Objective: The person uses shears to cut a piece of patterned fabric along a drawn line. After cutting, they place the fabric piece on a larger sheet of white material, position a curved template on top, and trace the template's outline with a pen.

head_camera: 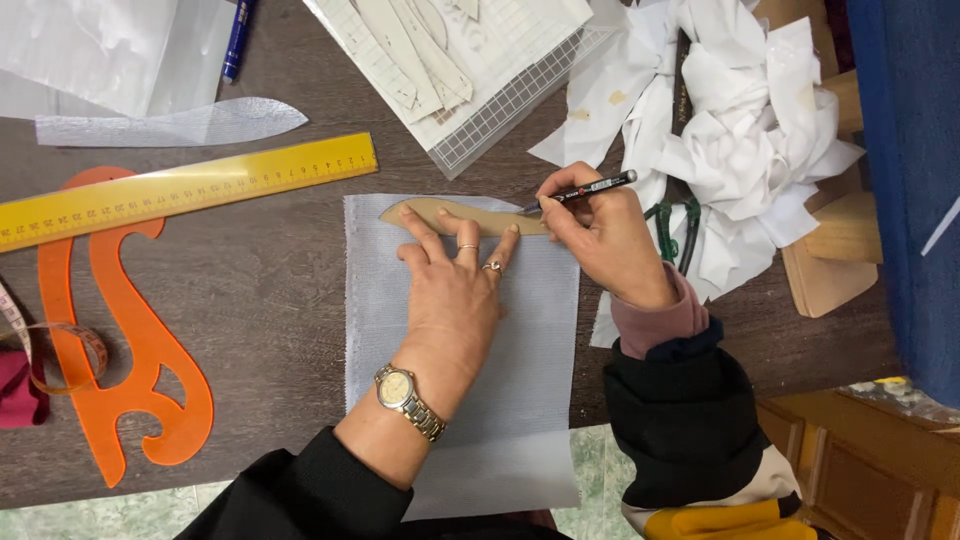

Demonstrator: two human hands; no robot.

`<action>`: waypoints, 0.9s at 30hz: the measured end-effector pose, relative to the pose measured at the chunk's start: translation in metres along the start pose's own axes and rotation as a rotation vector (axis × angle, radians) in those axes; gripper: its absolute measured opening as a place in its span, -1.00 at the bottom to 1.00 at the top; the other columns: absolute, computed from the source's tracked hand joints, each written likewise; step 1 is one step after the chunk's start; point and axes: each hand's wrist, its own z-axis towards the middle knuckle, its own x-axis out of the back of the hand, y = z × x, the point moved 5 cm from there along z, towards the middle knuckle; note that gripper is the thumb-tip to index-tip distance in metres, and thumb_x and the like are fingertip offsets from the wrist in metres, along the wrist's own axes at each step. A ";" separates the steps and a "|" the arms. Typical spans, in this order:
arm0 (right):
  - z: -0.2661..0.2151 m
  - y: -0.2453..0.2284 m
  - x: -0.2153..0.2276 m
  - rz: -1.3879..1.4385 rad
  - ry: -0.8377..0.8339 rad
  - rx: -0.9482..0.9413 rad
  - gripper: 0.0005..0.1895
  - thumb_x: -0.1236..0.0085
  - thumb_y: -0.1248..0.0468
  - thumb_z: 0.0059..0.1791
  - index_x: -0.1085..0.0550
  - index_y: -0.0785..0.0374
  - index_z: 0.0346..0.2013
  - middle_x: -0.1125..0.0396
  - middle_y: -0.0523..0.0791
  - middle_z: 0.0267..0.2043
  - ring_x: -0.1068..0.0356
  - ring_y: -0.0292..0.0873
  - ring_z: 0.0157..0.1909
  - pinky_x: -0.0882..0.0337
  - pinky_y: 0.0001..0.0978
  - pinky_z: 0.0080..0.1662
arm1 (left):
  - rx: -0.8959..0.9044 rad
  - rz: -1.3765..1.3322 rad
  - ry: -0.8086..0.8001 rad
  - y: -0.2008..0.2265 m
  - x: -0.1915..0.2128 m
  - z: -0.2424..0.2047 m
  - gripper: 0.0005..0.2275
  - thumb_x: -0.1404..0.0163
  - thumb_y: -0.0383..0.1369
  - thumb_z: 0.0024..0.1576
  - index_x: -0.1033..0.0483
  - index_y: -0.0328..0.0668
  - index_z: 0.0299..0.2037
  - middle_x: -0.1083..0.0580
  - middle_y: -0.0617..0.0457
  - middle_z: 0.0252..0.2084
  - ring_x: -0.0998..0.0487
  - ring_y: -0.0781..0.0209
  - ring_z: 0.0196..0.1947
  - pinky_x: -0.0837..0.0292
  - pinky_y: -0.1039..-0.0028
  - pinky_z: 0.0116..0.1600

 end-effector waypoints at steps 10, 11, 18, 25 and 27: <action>0.025 -0.016 -0.034 0.035 -0.087 0.092 -0.88 -0.11 0.41 -0.02 -0.46 0.38 -0.19 -0.35 0.04 -0.35 -0.41 -0.20 -0.34 -0.54 -0.40 -0.30 | 0.003 -0.025 -0.017 0.000 -0.004 0.002 -0.25 -0.08 0.09 -0.04 0.02 0.43 0.38 -0.05 -0.40 0.28 0.09 -0.87 0.20 -0.09 -0.16 -0.01; 0.025 -0.015 -0.035 0.036 -0.088 0.091 -0.88 -0.11 0.41 -0.02 -0.46 0.38 -0.19 -0.35 0.04 -0.35 -0.41 -0.20 -0.34 -0.54 -0.40 -0.30 | 0.003 -0.026 -0.019 0.000 -0.004 0.002 -0.25 -0.08 0.09 -0.04 0.02 0.43 0.38 -0.05 -0.40 0.28 0.09 -0.87 0.20 -0.09 -0.16 -0.01; 0.027 -0.011 -0.038 0.028 -0.126 0.071 -0.88 -0.09 0.40 -0.01 -0.44 0.35 -0.18 -0.33 0.00 -0.35 -0.39 -0.22 -0.34 -0.55 -0.42 -0.30 | 0.009 -0.001 -0.014 0.001 -0.005 0.003 -0.26 -0.08 0.07 -0.03 0.01 0.44 0.37 -0.07 -0.39 0.28 0.06 -0.84 0.21 -0.10 -0.13 -0.01; 0.020 -0.006 -0.016 -0.004 -0.092 0.072 -0.89 -0.10 0.42 -0.02 -0.45 0.35 -0.21 -0.34 0.03 -0.39 -0.38 -0.23 -0.34 -0.54 -0.36 -0.30 | 0.003 -0.018 -0.028 0.000 0.001 0.001 -0.26 -0.08 0.06 -0.02 0.01 0.43 0.38 -0.08 -0.39 0.28 0.07 -0.85 0.21 -0.10 -0.14 -0.02; 0.016 -0.002 -0.008 -0.020 -0.077 0.057 -0.89 -0.11 0.43 -0.04 -0.45 0.36 -0.22 -0.34 0.04 -0.39 -0.37 -0.22 -0.36 -0.54 -0.36 -0.32 | 0.003 -0.005 -0.030 -0.001 0.003 -0.001 -0.25 -0.08 0.07 -0.03 0.02 0.42 0.38 -0.09 -0.38 0.28 0.06 -0.84 0.21 -0.11 -0.12 -0.01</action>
